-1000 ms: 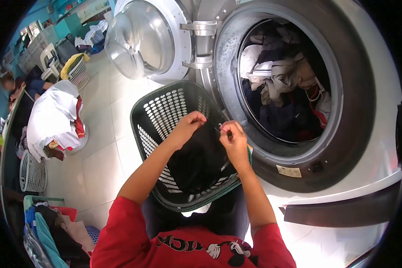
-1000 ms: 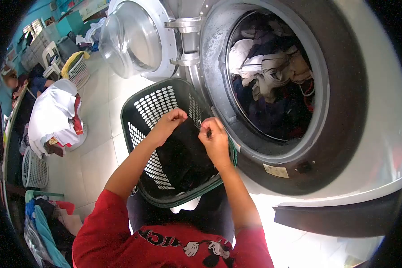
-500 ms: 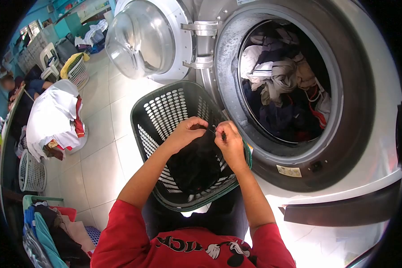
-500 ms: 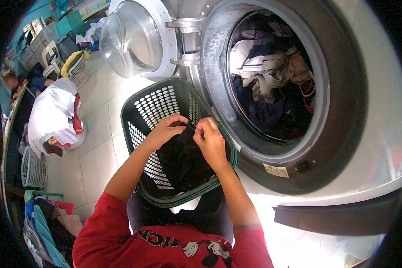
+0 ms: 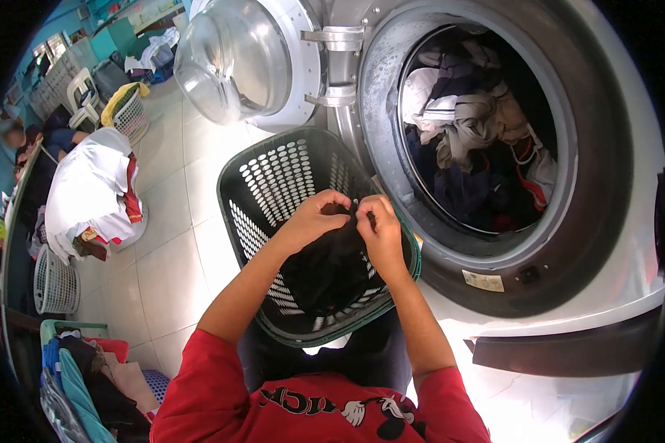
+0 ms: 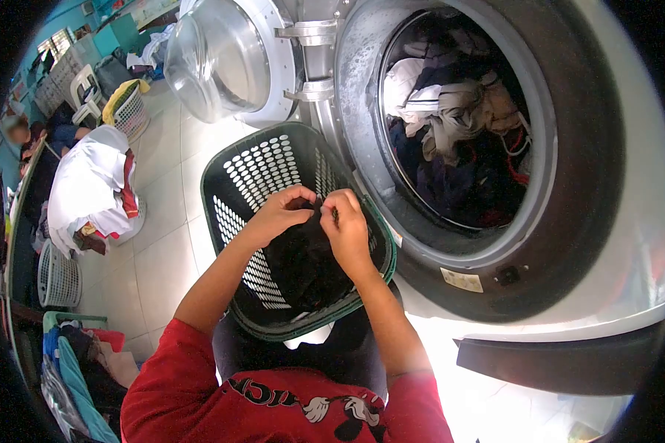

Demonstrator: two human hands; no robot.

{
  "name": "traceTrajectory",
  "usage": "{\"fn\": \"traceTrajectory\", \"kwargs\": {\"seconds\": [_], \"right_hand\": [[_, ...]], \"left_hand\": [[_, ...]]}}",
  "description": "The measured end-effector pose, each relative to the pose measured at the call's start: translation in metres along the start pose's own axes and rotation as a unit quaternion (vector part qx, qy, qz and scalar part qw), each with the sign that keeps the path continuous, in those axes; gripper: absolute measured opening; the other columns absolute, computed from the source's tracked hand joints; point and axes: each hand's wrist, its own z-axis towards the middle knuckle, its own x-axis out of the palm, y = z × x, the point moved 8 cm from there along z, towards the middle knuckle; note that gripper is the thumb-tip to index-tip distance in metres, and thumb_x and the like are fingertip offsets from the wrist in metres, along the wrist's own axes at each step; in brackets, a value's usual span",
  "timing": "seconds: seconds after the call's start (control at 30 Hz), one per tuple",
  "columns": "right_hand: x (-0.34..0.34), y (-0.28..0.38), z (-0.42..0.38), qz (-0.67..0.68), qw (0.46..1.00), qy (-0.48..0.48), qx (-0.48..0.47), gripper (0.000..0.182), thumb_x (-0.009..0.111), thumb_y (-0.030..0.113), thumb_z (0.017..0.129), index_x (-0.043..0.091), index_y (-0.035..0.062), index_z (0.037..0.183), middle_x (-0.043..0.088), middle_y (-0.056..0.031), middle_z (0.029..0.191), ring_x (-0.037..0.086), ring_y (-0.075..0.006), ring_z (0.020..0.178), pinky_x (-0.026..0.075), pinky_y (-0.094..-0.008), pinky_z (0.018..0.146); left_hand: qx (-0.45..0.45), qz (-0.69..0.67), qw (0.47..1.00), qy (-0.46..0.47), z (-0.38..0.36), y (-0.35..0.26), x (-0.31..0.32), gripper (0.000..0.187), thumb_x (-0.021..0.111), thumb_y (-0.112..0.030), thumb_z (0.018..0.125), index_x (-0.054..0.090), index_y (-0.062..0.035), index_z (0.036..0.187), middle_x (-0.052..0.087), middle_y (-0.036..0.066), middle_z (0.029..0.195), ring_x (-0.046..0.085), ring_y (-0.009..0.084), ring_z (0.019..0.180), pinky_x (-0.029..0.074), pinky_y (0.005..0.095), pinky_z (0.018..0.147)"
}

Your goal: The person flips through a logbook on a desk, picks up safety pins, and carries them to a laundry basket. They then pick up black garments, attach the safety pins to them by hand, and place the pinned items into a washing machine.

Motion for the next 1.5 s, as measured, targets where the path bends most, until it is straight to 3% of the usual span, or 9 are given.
{"fn": "traceTrajectory", "kwargs": {"seconds": [0.17, 0.23, 0.4, 0.47, 0.7, 0.93, 1.07, 1.17, 1.5], "right_hand": [[-0.011, -0.026, -0.002, 0.166, 0.977, -0.075, 0.111, 0.006, 0.051, 0.008, 0.08, 0.049, 0.0025, 0.078, 0.047, -0.0086, 0.099, 0.045, -0.0206, 0.095, 0.033, -0.0279, 0.087], [-0.005, -0.044, -0.002, 0.447, 0.869, -0.106, 0.182, 0.008, 0.05, 0.014, 0.085, 0.053, 0.0075, 0.087, 0.051, -0.0083, 0.107, 0.046, -0.0174, 0.098, 0.031, -0.0271, 0.09], [-0.023, -0.058, -0.002, 0.568, 0.791, -0.143, 0.174, 0.006, 0.047, 0.015, 0.087, 0.047, 0.0088, 0.088, 0.056, -0.0108, 0.1, 0.054, -0.0205, 0.088, 0.044, -0.0322, 0.077], [-0.018, -0.088, -0.013, 0.603, 0.759, -0.144, 0.2, 0.006, 0.047, 0.016, 0.086, 0.047, 0.0104, 0.088, 0.058, -0.0087, 0.089, 0.055, -0.0195, 0.079, 0.044, -0.0313, 0.074], [-0.029, -0.135, -0.035, 0.578, 0.718, -0.243, 0.303, 0.009, 0.052, 0.02, 0.083, 0.05, 0.0107, 0.086, 0.057, -0.0046, 0.081, 0.053, -0.0161, 0.073, 0.046, -0.0305, 0.065], [-0.026, -0.13, -0.033, 0.576, 0.715, -0.245, 0.312, 0.011, 0.051, 0.02, 0.083, 0.05, 0.0102, 0.086, 0.056, -0.0052, 0.082, 0.053, -0.016, 0.072, 0.045, -0.0304, 0.063], [-0.027, -0.126, -0.035, 0.557, 0.723, -0.243, 0.328, 0.011, 0.051, 0.021, 0.084, 0.049, 0.0103, 0.085, 0.057, -0.0059, 0.08, 0.053, -0.0156, 0.073, 0.045, -0.0303, 0.064], [-0.024, -0.121, -0.034, 0.557, 0.723, -0.225, 0.341, 0.008, 0.049, 0.019, 0.084, 0.049, 0.0111, 0.082, 0.056, -0.0059, 0.078, 0.053, -0.0155, 0.071, 0.044, -0.0286, 0.066], [-0.002, -0.086, -0.021, 0.384, 0.876, -0.111, 0.27, 0.01, 0.047, 0.008, 0.085, 0.05, 0.0079, 0.076, 0.057, -0.0038, 0.081, 0.049, -0.0102, 0.077, 0.037, -0.023, 0.076]], "left_hand": [[0.027, -0.042, 0.998, 0.05, 0.005, 0.005, 0.027, 0.017, 0.055, -0.004, 0.073, 0.047, -0.0058, 0.087, 0.046, -0.003, 0.081, 0.044, 0.006, 0.076, 0.037, 0.0193, 0.067], [-0.007, -0.126, 0.989, 0.077, 0.008, 0.004, 0.036, 0.017, 0.057, -0.009, 0.075, 0.047, -0.0077, 0.088, 0.047, -0.003, 0.084, 0.044, 0.006, 0.083, 0.036, 0.0205, 0.073], [-0.043, -0.458, 0.88, 0.119, 0.047, 0.052, 0.029, 0.012, 0.053, -0.013, 0.08, 0.05, -0.0085, 0.091, 0.054, 0.005, 0.106, 0.049, 0.0148, 0.097, 0.038, 0.0275, 0.081], [-0.125, 0.075, 0.989, 0.003, 0.067, 0.135, 0.012, 0.017, 0.053, -0.012, 0.079, 0.051, -0.0079, 0.095, 0.053, 0.006, 0.11, 0.052, 0.0185, 0.097, 0.04, 0.0321, 0.081], [0.072, 0.635, 0.696, 0.326, 0.037, 0.228, 0.116, 0.033, 0.046, -0.018, 0.077, 0.052, -0.0131, 0.109, 0.047, 0.006, 0.122, 0.043, 0.0256, 0.113, 0.032, 0.0391, 0.094], [0.058, 0.155, 0.963, 0.214, 0.018, 0.309, 0.136, 0.045, 0.037, -0.02, 0.083, 0.036, -0.0135, 0.127, 0.037, 0.009, 0.131, 0.035, 0.0213, 0.122, 0.028, 0.0365, 0.1], [-0.116, 0.466, 0.84, 0.254, 0.042, 0.232, 0.084, 0.039, 0.044, -0.016, 0.081, 0.041, -0.0097, 0.12, 0.05, 0.016, 0.115, 0.048, 0.0281, 0.108, 0.038, 0.036, 0.088], [-0.147, 0.179, 0.972, -0.038, 0.069, 0.181, 0.003, 0.032, 0.048, -0.024, 0.085, 0.043, -0.0061, 0.111, 0.053, 0.008, 0.083, 0.052, 0.0169, 0.075, 0.04, 0.0301, 0.074], [0.003, -0.031, 0.996, -0.085, 0.031, 0.042, -0.018, 0.018, 0.048, -0.019, 0.086, 0.047, -0.0042, 0.095, 0.043, -0.001, 0.086, 0.039, 0.0088, 0.084, 0.03, 0.021, 0.079]]}}
